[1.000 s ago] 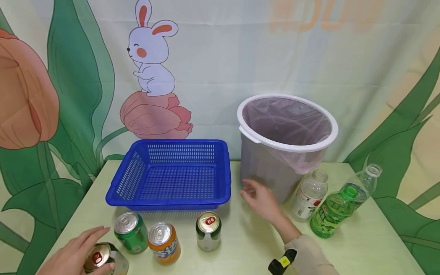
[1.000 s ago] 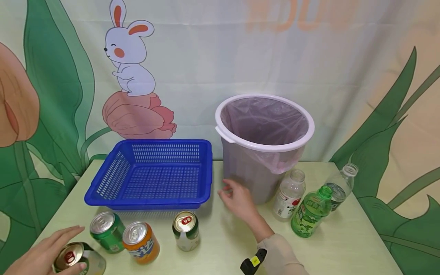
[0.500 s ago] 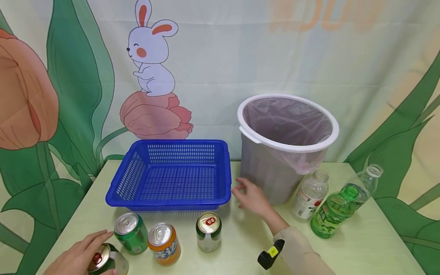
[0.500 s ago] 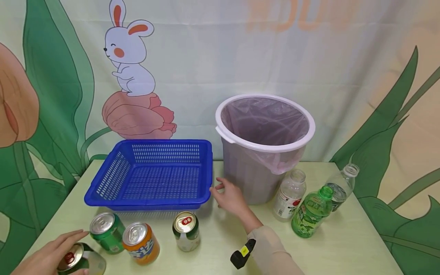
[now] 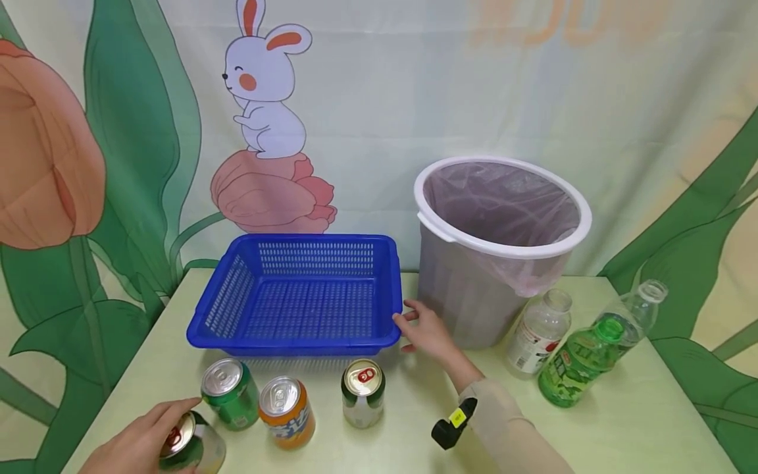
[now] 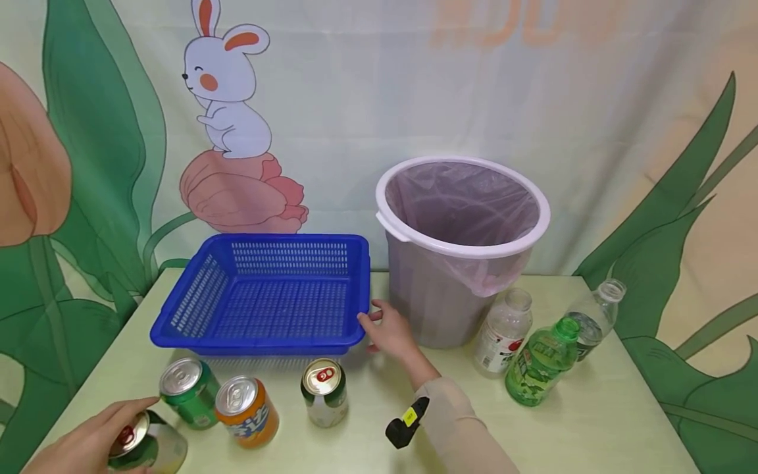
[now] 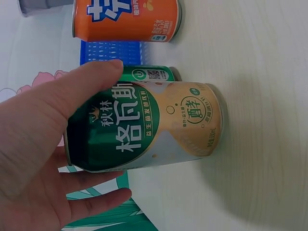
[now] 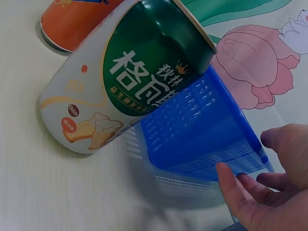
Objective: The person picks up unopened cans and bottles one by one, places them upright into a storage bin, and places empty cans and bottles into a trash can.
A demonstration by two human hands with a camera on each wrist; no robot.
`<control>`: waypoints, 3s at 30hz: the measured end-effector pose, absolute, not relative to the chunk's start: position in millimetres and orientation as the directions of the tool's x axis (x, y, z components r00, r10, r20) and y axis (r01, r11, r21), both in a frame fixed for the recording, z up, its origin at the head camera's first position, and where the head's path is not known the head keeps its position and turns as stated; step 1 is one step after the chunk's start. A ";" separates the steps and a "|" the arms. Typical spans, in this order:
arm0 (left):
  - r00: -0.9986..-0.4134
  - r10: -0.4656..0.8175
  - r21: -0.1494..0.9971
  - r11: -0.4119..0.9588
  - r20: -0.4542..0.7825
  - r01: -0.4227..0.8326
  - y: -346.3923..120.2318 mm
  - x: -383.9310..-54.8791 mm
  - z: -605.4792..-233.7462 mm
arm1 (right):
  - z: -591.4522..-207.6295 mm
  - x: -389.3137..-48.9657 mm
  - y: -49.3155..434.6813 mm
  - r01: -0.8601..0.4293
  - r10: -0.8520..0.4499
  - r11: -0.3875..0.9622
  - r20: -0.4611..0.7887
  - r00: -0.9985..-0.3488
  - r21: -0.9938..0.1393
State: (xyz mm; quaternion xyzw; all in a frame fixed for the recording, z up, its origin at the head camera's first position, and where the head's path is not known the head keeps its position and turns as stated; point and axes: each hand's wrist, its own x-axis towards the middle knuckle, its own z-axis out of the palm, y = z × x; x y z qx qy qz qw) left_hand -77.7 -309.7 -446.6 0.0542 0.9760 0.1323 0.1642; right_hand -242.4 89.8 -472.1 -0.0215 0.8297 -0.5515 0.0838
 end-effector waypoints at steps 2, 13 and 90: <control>-0.937 0.136 0.276 0.960 -0.321 0.045 -307.2 -79.4 -445.6 | -472.5 -243.4 89.6 0.074 -0.119 0.363 -0.125 -0.985 -0.929; -0.940 0.128 0.294 0.955 -0.317 0.030 -305.1 -80.9 -445.8 | -474.2 -244.3 86.1 0.150 -0.135 0.203 -0.180 -0.974 -0.968; -0.876 0.481 0.131 0.867 0.029 0.480 -338.4 -117.3 -376.1 | -474.4 -253.8 85.5 0.306 -0.200 0.088 -0.318 -0.927 -0.948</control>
